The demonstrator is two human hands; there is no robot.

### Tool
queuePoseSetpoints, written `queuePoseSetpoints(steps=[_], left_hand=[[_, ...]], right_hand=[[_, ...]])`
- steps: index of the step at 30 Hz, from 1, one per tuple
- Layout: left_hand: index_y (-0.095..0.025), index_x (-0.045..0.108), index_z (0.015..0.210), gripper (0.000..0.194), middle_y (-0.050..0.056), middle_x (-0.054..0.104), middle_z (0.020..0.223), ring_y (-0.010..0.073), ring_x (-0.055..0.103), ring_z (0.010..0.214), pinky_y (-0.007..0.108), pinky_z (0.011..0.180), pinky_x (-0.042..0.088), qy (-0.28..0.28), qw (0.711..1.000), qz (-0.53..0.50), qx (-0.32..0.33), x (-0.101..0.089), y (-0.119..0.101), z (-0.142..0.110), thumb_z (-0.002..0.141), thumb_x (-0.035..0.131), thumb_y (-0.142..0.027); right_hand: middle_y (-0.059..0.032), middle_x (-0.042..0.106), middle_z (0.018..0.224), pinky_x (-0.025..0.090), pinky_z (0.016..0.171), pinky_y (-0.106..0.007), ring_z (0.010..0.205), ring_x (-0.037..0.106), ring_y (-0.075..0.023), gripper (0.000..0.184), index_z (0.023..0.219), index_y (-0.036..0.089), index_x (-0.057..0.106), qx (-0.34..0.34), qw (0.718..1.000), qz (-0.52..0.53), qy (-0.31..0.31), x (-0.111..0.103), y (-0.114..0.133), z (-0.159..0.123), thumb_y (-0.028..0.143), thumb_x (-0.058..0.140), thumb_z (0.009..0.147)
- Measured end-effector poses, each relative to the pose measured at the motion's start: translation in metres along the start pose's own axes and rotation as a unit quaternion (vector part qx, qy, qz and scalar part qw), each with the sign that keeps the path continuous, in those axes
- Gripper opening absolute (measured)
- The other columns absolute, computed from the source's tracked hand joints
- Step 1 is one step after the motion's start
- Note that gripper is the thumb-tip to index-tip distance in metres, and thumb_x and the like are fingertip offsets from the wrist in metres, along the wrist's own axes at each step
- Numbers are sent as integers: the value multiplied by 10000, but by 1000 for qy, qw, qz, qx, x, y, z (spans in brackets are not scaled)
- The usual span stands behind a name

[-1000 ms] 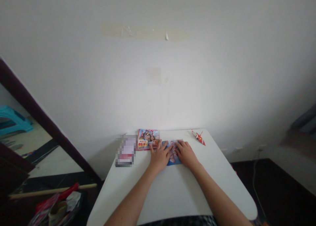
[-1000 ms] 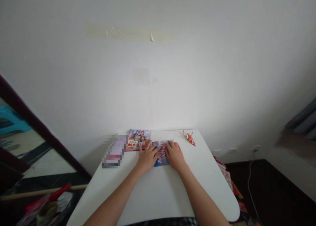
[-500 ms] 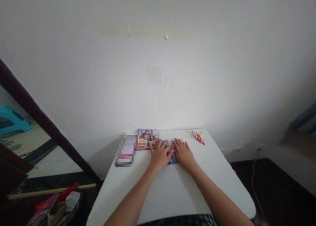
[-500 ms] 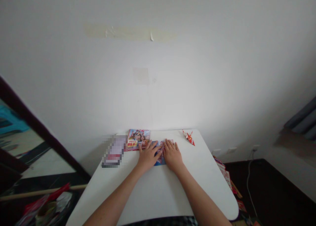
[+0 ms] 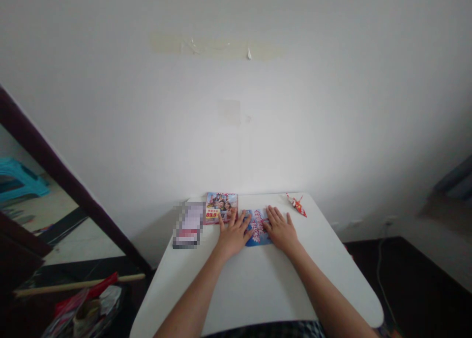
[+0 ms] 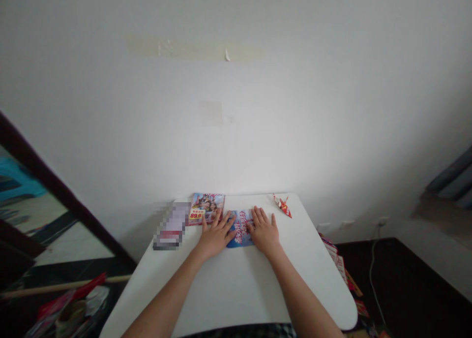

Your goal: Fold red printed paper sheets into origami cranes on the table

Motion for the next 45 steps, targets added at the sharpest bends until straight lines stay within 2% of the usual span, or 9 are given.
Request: queuePoseSetpoints(steps=[7, 11, 14, 18, 23, 27, 32, 39, 45], left_hand=[[-374, 532, 1409, 480, 32, 469, 1553, 346, 221, 1520, 810, 1096, -135, -57, 997, -51, 8, -9, -7, 1, 964, 439, -530], [-337, 663, 1243, 335, 28, 582, 1457, 309, 378, 1451, 772, 1162, -8, -84, 990, -109, -18, -6, -13, 8, 949, 516, -402], [-308, 666, 1238, 337, 47, 598, 1440, 284, 455, 1403, 738, 1186, 65, -95, 987, -126, -33, -1, -18, 13, 975, 467, -375], [-297, 553, 1389, 432, 55, 524, 1510, 289, 422, 1430, 766, 1171, 18, -84, 992, -89, 3, 6, -24, 12, 1003, 390, -399], [-304, 449, 1478, 504, 46, 443, 1564, 267, 364, 1469, 755, 1178, -7, -78, 995, -49, 24, 11, -25, 8, 1031, 262, -441], [-333, 418, 1497, 524, 24, 433, 1571, 271, 294, 1504, 761, 1172, -12, -87, 996, -21, 28, 14, -25, 6, 1030, 223, -471], [-336, 416, 1500, 535, 27, 411, 1586, 274, 258, 1519, 746, 1181, -7, -96, 995, 9, 16, 13, -24, 5, 1023, 225, -485], [-260, 490, 1466, 577, 98, 436, 1567, 304, 227, 1527, 736, 1167, -104, -92, 995, 14, -29, 4, -28, 5, 1007, 250, -514], [-232, 527, 1436, 566, 119, 503, 1520, 324, 219, 1526, 738, 1159, -133, -90, 996, 16, 3, -1, -26, 8, 981, 347, -517]], right_hand=[[-93, 278, 1625, 164, 1225, -571, 1520, 236, -250, 564, 1554, 167, 308, 9, 999, 14, -28, 5, -10, 6, 376, 265, 1033], [-141, 398, 1570, 232, 1232, -480, 1482, 322, -258, 503, 1461, 90, 468, -14, 995, 23, -91, 4, -4, 11, 202, 301, 1000], [-162, 439, 1541, 237, 1241, -446, 1463, 354, -249, 503, 1423, 66, 505, -66, 989, 15, -130, 5, 6, 10, 100, 336, 951], [-157, 430, 1547, 269, 1233, -448, 1479, 328, -261, 508, 1412, 48, 516, -113, 985, 13, -129, 11, 15, 7, 83, 350, 933], [-134, 431, 1549, 278, 1229, -415, 1459, 373, -219, 516, 1470, 91, 458, -138, 987, 30, -74, 16, 18, 4, 148, 345, 969], [-92, 326, 1605, 201, 1236, -497, 1499, 293, -215, 523, 1536, 180, 355, -91, 995, 15, -39, 9, 18, 0, 264, 270, 1026], [-93, 221, 1635, 124, 1234, -547, 1531, 199, -232, 578, 1568, 184, 267, -26, 1000, 3, -5, 4, 17, -1, 406, 254, 1034], [-124, 169, 1644, 95, 1245, -513, 1540, 161, -245, 712, 1573, 104, 222, 8, 1000, 7, -2, 7, 8, 0, 532, 287, 1008], [-150, 224, 1630, 149, 1234, -524, 1527, 210, -267, 723, 1564, 89, 256, -24, 999, 23, -19, 9, 1, 1, 542, 307, 1003]])
Point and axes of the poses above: each hand's wrist, its own z-axis towards the middle knuckle, its own x-axis out of the palm, y = z × x, the point moved 2 cm from there along z, towards the middle knuckle
